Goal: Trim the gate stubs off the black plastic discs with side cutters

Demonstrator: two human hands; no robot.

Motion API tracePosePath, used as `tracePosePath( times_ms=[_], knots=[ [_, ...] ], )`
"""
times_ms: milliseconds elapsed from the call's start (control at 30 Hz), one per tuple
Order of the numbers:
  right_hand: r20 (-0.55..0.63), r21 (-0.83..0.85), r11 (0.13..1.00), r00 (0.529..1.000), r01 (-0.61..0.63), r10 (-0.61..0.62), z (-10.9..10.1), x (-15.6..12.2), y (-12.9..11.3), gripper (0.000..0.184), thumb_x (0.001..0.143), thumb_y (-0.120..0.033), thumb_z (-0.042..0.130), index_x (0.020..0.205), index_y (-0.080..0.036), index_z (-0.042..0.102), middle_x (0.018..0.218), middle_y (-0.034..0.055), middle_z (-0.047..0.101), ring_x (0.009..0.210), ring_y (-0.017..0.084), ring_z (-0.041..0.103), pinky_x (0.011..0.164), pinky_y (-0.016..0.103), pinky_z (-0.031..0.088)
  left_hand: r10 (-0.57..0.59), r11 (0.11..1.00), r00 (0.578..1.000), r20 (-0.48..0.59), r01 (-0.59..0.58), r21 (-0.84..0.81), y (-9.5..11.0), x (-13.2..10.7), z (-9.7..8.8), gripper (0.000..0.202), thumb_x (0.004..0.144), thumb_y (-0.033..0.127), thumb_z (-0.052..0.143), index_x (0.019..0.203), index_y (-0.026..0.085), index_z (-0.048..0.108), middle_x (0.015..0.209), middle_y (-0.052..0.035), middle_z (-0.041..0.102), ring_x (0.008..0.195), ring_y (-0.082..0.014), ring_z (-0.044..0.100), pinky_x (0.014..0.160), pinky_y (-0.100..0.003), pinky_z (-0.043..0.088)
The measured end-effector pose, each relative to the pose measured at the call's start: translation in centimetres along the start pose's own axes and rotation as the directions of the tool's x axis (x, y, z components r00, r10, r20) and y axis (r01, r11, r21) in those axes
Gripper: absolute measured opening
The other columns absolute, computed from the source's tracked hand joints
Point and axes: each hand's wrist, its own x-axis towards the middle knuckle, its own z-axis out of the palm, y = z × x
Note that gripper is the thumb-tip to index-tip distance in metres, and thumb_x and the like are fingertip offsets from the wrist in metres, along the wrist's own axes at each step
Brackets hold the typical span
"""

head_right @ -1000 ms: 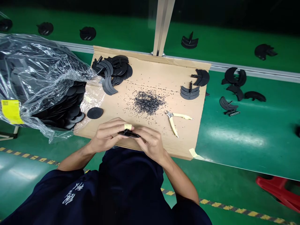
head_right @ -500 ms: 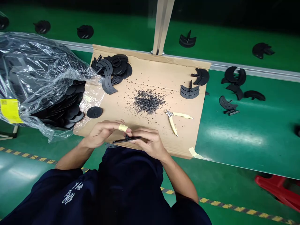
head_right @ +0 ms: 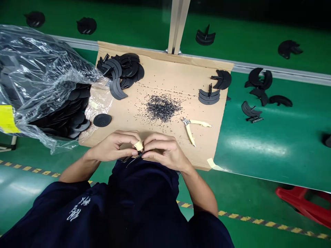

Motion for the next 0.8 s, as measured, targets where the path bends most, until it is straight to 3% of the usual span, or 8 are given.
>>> tracePosePath(
  times_ms=[167,233,333,400,533,667,733,800],
  knots=[
    [-0.067,-0.041,0.997,0.995,0.065,-0.068,0.2,-0.6,0.8,0.009,0.093,-0.027,0.076,0.091,-0.018,0.076,0.087,0.0058,0.072,0.077,0.015,0.071,0.071,0.029,0.061,0.029,0.999,0.999,-0.014,-0.028,0.043,-0.2,0.2,0.2,0.014,0.097,0.029,0.069,0.092,0.017,0.074,0.081,-0.0053,0.068,0.075,-0.0149,0.063,0.071,-0.025,0.053],
    [-0.165,-0.146,0.983,0.977,0.113,-0.136,0.7,-0.9,1.0,0.008,0.093,-0.026,0.076,0.091,-0.019,0.077,0.087,0.0062,0.073,0.079,0.017,0.072,0.073,0.033,0.063,0.016,0.999,0.996,-0.087,-0.018,-0.027,-0.8,0.3,0.9,0.020,0.099,0.034,0.068,0.094,0.016,0.075,0.084,-0.0070,0.071,0.079,-0.0161,0.066,0.074,-0.026,0.055],
    [-0.317,-0.380,0.919,0.919,0.103,-0.234,1.4,-1.1,0.8,0.002,0.093,-0.022,0.075,0.094,-0.021,0.076,0.089,0.0067,0.074,0.082,0.020,0.073,0.073,0.036,0.064,-0.004,0.980,0.980,-0.201,-0.037,-0.196,-1.7,0.4,2.3,0.047,0.103,0.055,0.053,0.106,0.015,0.076,0.100,-0.0128,0.075,0.090,-0.0194,0.072,0.084,-0.031,0.060],
    [-0.345,-0.469,0.882,0.908,0.053,-0.238,1.2,-1.1,0.6,0.003,0.094,-0.022,0.074,0.096,-0.021,0.076,0.091,0.0071,0.075,0.082,0.020,0.073,0.072,0.037,0.064,-0.012,0.977,0.963,-0.270,-0.046,-0.209,-2.3,0.7,3.2,0.048,0.098,0.058,0.061,0.115,0.016,0.074,0.108,-0.0131,0.076,0.096,-0.0205,0.074,0.089,-0.031,0.061],
    [-0.167,-0.596,0.803,0.979,-0.002,-0.121,-2.1,-2.2,0.2,0.028,0.094,-0.036,0.074,0.118,-0.022,0.072,0.115,0.0118,0.074,0.108,0.027,0.071,0.092,0.047,0.063,0.002,0.998,0.921,-0.388,-0.026,-0.058,-3.2,1.2,3.9,0.025,0.088,0.033,0.082,0.106,0.017,0.077,0.100,-0.0073,0.078,0.092,-0.0167,0.075,0.084,-0.024,0.061],
    [-0.239,-0.831,0.512,0.971,-0.217,0.025,-7.3,-5.2,1.2,0.070,0.088,-0.052,0.077,0.149,-0.027,0.054,0.137,0.0158,0.062,0.135,0.038,0.055,0.111,0.062,0.051,0.047,0.998,0.892,-0.449,-0.055,-0.004,-3.8,1.3,3.2,0.022,0.089,0.033,0.081,0.103,0.015,0.078,0.095,-0.0083,0.078,0.087,-0.0173,0.075,0.079,-0.026,0.062],
    [-0.277,-0.869,0.415,0.960,-0.270,0.043,-9.0,-6.5,2.1,0.066,0.092,-0.050,0.072,0.151,-0.027,0.053,0.132,0.0165,0.062,0.128,0.039,0.058,0.106,0.062,0.054,0.050,0.998,0.884,-0.465,-0.061,-0.009,-4.0,1.1,2.8,0.022,0.089,0.033,0.080,0.103,0.015,0.078,0.094,-0.0084,0.079,0.087,-0.0176,0.075,0.079,-0.028,0.062],
    [-0.289,-0.879,0.378,0.955,-0.291,0.063,-9.5,-7.0,2.5,0.057,0.098,-0.045,0.066,0.149,-0.026,0.054,0.125,0.0168,0.063,0.117,0.036,0.063,0.093,0.055,0.061,0.029,0.998,0.880,-0.475,-0.052,-0.035,-4.1,0.9,2.7,0.022,0.091,0.033,0.079,0.104,0.015,0.078,0.096,-0.0086,0.078,0.090,-0.0179,0.075,0.082,-0.029,0.061]
  ],
)
